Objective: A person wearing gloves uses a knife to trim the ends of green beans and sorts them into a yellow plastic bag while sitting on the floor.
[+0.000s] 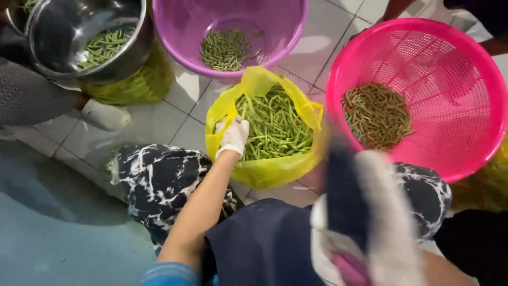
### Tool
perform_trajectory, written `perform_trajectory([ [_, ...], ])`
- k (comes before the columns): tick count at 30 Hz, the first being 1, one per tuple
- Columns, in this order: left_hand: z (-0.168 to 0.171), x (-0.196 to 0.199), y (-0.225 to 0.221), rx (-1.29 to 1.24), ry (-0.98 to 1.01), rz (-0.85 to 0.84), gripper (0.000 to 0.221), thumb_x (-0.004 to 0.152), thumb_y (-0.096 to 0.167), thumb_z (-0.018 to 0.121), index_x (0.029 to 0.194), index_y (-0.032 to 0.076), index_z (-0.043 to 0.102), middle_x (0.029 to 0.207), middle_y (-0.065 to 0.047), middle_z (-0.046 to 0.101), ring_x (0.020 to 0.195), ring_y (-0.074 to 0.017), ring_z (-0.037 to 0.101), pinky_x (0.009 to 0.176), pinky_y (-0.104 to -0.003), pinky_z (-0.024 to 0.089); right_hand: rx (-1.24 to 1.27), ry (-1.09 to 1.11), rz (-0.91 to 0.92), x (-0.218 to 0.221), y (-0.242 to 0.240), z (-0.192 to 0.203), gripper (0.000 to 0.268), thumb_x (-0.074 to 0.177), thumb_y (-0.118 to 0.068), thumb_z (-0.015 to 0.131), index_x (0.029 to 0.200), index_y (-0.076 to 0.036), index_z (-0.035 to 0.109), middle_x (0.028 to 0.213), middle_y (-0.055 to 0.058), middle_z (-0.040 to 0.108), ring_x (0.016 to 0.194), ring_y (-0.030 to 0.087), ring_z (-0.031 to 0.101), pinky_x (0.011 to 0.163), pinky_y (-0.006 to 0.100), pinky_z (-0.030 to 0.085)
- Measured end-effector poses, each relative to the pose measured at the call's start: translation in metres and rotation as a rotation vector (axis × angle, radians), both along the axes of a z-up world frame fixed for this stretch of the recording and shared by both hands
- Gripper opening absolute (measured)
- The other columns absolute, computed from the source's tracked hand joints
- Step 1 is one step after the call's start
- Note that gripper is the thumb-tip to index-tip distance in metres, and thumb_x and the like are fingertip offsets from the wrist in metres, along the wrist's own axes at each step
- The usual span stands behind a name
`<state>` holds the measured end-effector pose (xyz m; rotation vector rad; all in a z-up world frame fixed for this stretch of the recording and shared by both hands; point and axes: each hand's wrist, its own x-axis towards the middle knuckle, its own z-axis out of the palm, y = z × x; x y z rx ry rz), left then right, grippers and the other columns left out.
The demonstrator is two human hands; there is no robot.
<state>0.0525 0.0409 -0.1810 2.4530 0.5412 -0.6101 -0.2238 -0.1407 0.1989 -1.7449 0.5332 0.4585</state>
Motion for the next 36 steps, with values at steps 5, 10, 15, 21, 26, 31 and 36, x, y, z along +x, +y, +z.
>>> perform_trajectory([
  [5,0.011,-0.028,-0.008,0.108,-0.577,-0.120,0.020,0.081,0.033,0.052,0.091,0.017,0.060,0.093,-0.012,0.062,0.101,-0.0408,0.054,0.084,-0.052,0.046,-0.053,-0.067,0.086,0.110,-0.006,-0.061,0.070,0.068,-0.025,0.080,0.132,-0.029,0.053,0.098,0.002,0.062,0.075,0.019,0.065,0.040,0.035,0.057],
  [10,0.105,-0.043,-0.019,-0.268,-0.648,-0.120,0.014,0.078,0.028,0.065,0.091,0.025,0.061,0.086,-0.005,0.069,0.089,-0.0296,0.067,0.081,-0.043,0.054,-0.210,-0.085,-0.031,0.191,0.004,-0.123,0.044,0.068,-0.051,0.080,0.096,-0.019,0.068,0.074,0.001,0.062,0.067,0.015,0.063,0.054,0.030,0.055],
  [15,0.112,-0.055,-0.027,-0.364,-0.686,-0.344,0.026,0.077,0.023,0.073,0.098,0.022,0.059,0.089,-0.004,0.069,0.090,-0.0214,0.067,0.078,-0.035,0.057,0.040,-0.339,-0.136,0.222,0.001,-0.208,0.012,0.079,-0.023,0.078,0.085,-0.015,0.072,0.066,0.001,0.064,0.065,0.010,0.064,0.057,0.021,0.049],
  [21,0.129,-0.048,-0.025,-0.521,-0.631,-0.348,0.019,0.094,0.028,0.057,0.109,0.019,0.063,0.090,-0.007,0.072,0.085,-0.0223,0.070,0.079,-0.039,0.056,-0.045,-0.381,-0.056,0.228,0.007,-0.190,0.035,0.093,-0.046,0.057,0.116,-0.022,0.065,0.071,0.000,0.065,0.073,0.009,0.053,0.068,0.028,0.044],
  [26,0.136,-0.050,-0.025,-0.446,-0.582,-0.288,0.023,0.093,0.033,0.055,0.110,0.019,0.062,0.091,-0.010,0.071,0.091,-0.0297,0.067,0.084,-0.042,0.054,-0.218,-0.592,0.165,0.200,0.017,-0.149,0.033,0.099,-0.031,0.036,0.117,-0.013,0.057,0.108,0.013,0.059,0.107,0.026,0.052,0.097,0.039,0.040],
  [31,0.112,-0.051,-0.030,-0.402,-0.748,-0.317,0.019,0.094,0.033,0.056,0.107,0.021,0.060,0.092,-0.007,0.070,0.092,-0.0264,0.067,0.081,-0.039,0.055,-0.321,-0.586,0.275,0.201,0.028,-0.171,0.045,0.098,-0.026,0.035,0.141,-0.019,0.045,0.123,0.023,0.059,0.119,0.039,0.050,0.105,0.049,0.038],
  [36,0.120,-0.056,-0.033,-0.431,-0.882,-0.429,0.014,0.093,0.019,0.058,0.106,0.014,0.059,0.091,-0.010,0.069,0.090,-0.0257,0.068,0.079,-0.035,0.055,-0.262,-0.543,0.010,0.207,0.031,-0.219,0.046,0.099,-0.033,0.045,0.128,0.000,0.058,0.117,0.024,0.062,0.116,0.033,0.055,0.103,0.040,0.043],
])
